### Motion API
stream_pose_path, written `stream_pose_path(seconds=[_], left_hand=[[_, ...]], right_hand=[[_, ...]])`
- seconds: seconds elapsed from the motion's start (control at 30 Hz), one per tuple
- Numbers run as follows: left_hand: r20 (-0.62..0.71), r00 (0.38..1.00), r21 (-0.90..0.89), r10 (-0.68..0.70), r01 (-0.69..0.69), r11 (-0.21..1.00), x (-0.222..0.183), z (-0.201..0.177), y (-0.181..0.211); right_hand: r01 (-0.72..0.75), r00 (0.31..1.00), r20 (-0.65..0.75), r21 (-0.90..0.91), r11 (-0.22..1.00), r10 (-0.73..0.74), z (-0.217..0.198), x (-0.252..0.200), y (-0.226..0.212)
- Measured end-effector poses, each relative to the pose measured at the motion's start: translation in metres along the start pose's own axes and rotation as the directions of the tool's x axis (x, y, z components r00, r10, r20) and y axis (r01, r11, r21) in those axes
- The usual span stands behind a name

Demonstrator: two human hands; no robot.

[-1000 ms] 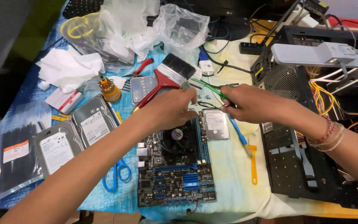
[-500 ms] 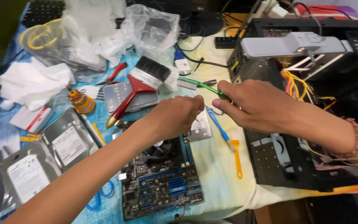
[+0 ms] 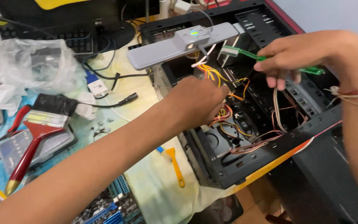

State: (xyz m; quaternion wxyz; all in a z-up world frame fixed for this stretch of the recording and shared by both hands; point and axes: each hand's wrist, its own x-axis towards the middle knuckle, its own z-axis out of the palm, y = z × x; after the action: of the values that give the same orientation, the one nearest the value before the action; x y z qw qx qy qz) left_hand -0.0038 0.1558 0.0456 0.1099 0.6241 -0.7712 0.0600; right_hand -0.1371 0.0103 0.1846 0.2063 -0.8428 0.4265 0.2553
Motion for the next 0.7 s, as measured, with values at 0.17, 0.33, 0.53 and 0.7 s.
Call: stream_pose_path(seconds=[0.17, 0.33, 0.53, 0.7], left_hand=[[0.512, 0.841, 0.107, -0.174, 0.139, 0.985, 0.093, 0.029, 0.005], [0.758, 0.611, 0.197, -0.229, 0.121, 0.973, 0.134, 0.051, 0.011], [0.693, 0.699, 0.140, -0.176, 0.108, 0.984, 0.154, 0.108, -0.011], [0.606, 0.793, -0.034, -0.060, 0.101, 0.994, 0.146, 0.084, -0.017]], right_hand=[[0.057, 0.989, 0.114, 0.278, 0.959, -0.092, 0.026, 0.068, 0.040], [0.054, 0.994, 0.077, 0.225, 0.973, -0.073, 0.034, 0.081, 0.060], [0.093, 0.985, 0.110, 0.332, 0.939, -0.137, 0.030, 0.085, 0.057], [0.121, 0.986, 0.067, 0.341, 0.932, -0.152, 0.020, 0.082, 0.065]])
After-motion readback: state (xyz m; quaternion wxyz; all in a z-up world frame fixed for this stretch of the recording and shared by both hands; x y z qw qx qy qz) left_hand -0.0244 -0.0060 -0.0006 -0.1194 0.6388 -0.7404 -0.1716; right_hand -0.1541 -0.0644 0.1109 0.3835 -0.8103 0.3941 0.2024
